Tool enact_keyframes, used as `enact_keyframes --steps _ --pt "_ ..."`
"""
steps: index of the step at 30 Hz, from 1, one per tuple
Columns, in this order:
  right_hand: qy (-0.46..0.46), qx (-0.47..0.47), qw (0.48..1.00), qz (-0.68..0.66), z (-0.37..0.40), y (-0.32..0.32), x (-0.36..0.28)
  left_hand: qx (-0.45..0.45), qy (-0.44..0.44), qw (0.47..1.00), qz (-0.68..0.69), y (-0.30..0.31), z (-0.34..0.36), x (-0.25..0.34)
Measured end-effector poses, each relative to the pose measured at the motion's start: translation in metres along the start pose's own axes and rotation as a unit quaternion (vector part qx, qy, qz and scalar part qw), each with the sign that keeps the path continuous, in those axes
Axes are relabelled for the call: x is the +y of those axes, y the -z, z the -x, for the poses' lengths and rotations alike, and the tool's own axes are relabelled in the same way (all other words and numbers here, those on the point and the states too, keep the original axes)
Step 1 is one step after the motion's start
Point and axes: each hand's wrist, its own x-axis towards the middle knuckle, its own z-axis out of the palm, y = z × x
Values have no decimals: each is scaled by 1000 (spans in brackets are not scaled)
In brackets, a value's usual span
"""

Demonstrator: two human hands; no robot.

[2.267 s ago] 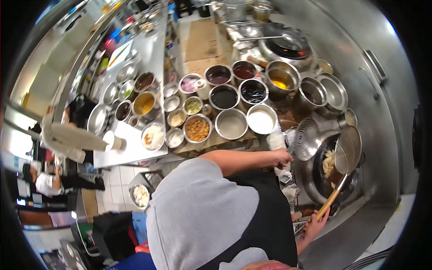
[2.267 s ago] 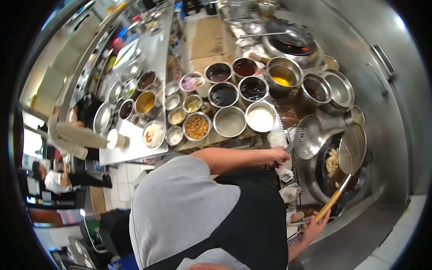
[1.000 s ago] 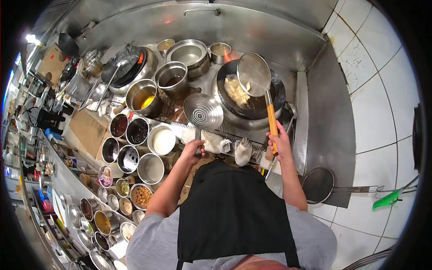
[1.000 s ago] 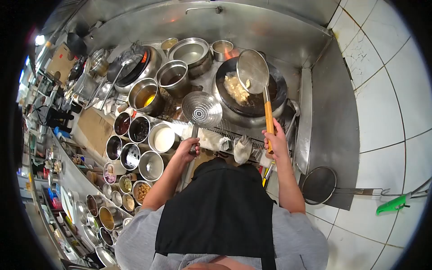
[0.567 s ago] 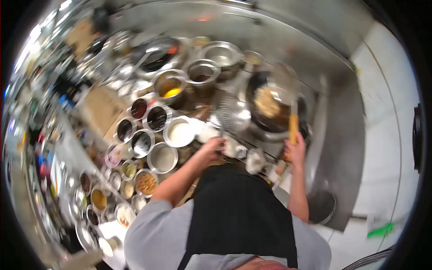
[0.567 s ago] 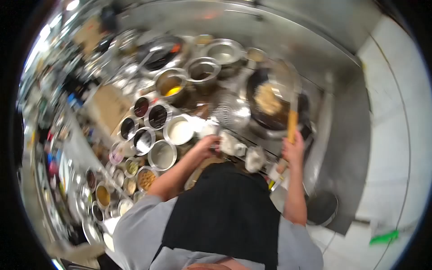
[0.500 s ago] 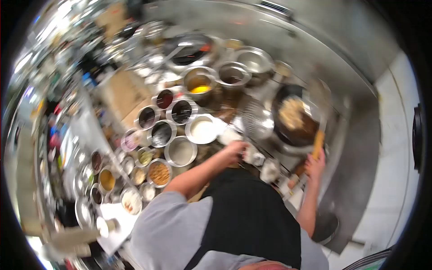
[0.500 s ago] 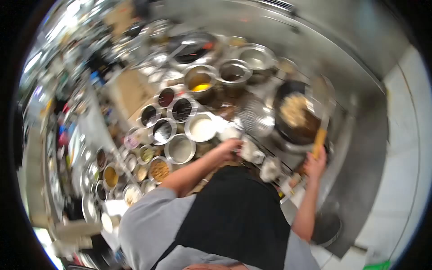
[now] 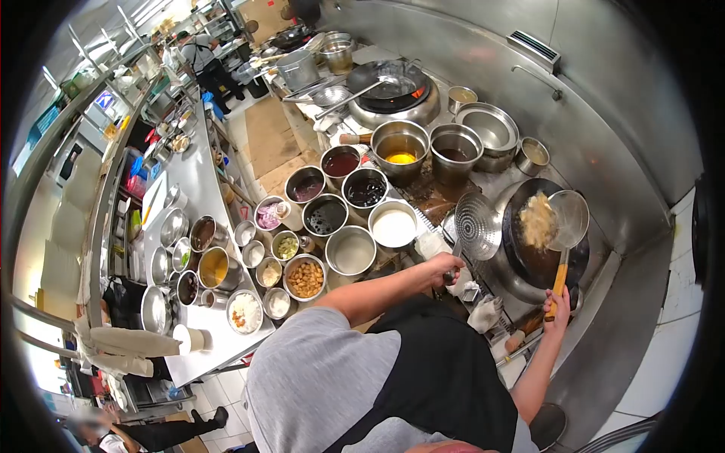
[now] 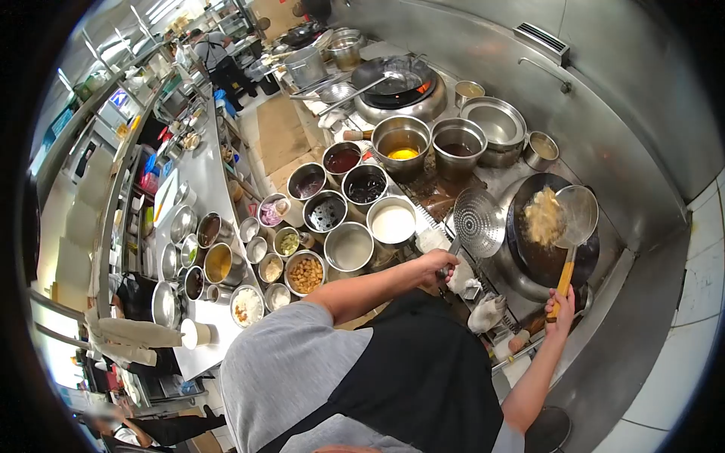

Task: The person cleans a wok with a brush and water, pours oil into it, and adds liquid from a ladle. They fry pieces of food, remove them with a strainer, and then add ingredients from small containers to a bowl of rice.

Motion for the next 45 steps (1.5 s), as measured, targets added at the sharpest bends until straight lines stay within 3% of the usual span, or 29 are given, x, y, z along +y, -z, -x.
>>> enact_keyframes --steps 4,10,13,19,22,23,26,31,36,38,40,41,45 --pt "-6 -30 999 24 20 -17 -1 17 3 1000 -9 0 4 3" --pt "60 -1 972 225 72 -41 -10 11 4 1000 -8 0 1 1" --pt "80 8 962 262 94 -44 -13 0 -2 1000 -25 0 2 2" --pt "53 10 980 193 129 -44 -22 -10 -3 1000 -7 4 -7 -1" --pt "37 27 973 225 129 -39 -23 3 31 999 25 3 -15 -1" --pt "44 34 975 216 128 -34 -23 11 7 1000 15 5 -24 -5" --pt "61 77 976 195 118 -17 -26 -12 33 999 -6 -5 8 10" --pt "117 119 967 191 82 5 -29 -23 27 999 -5 1 -6 10" --pt "97 161 956 225 57 18 -19 -23 34 999 -8 1 -11 13" --pt "66 142 964 214 59 17 -11 -27 19 999 2 2 -15 12" --pt "-1 96 995 36 70 8 -1 -19 13 1000 3 -1 -14 12" --pt "-32 45 998 -16 67 14 8 -15 10 1000 1 -3 -14 12" --pt "-89 4 983 -162 75 -5 24 -13 8 1000 4 -6 -31 8"
